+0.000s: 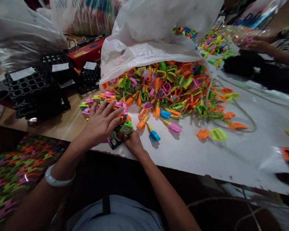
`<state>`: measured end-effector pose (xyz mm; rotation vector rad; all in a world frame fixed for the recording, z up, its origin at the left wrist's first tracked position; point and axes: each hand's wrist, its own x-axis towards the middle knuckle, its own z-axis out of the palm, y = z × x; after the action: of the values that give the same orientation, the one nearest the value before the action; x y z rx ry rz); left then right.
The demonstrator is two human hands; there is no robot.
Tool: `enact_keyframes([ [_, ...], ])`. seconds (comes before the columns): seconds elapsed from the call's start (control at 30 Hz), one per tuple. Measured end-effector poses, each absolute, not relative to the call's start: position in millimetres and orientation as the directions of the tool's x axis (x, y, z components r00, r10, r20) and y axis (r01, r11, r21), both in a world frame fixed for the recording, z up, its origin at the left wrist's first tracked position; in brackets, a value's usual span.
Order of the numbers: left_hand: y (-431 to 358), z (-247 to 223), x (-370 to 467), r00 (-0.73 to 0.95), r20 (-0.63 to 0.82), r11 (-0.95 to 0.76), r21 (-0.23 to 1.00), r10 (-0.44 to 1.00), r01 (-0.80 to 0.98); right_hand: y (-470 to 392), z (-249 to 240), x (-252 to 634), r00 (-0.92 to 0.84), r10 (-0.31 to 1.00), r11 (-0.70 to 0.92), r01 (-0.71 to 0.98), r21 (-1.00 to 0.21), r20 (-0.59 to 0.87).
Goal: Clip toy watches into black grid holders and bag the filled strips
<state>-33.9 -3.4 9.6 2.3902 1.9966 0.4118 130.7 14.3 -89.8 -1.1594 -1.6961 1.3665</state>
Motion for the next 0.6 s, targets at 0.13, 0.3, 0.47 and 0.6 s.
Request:
enact_keyframes([
  [0.13,-3,11,-34,0.162,0.187,-0.195,0.174,0.969,0.965,14,-89,126,-0.439,0.894,0.25,0.331,-0.91,0.086],
  [0.3,0,17,-26,0.133,0.119,-0.152,0.175,0.984,0.973,10,-96,111,-0.531,0.831,0.434,0.438,-0.787,0.163],
  [0.47,0,16,-23,0.114,0.135,-0.134,0.15,0.984,0.98,15,-88,130,-0.545,0.795,0.509,0.362,-0.781,0.265],
  [0.6,0,14,-26,0.136,0.142,-0.155,0.137,0.98,0.978,51,-68,174,-0.318,0.866,0.5,0.561,-0.66,0.385],
])
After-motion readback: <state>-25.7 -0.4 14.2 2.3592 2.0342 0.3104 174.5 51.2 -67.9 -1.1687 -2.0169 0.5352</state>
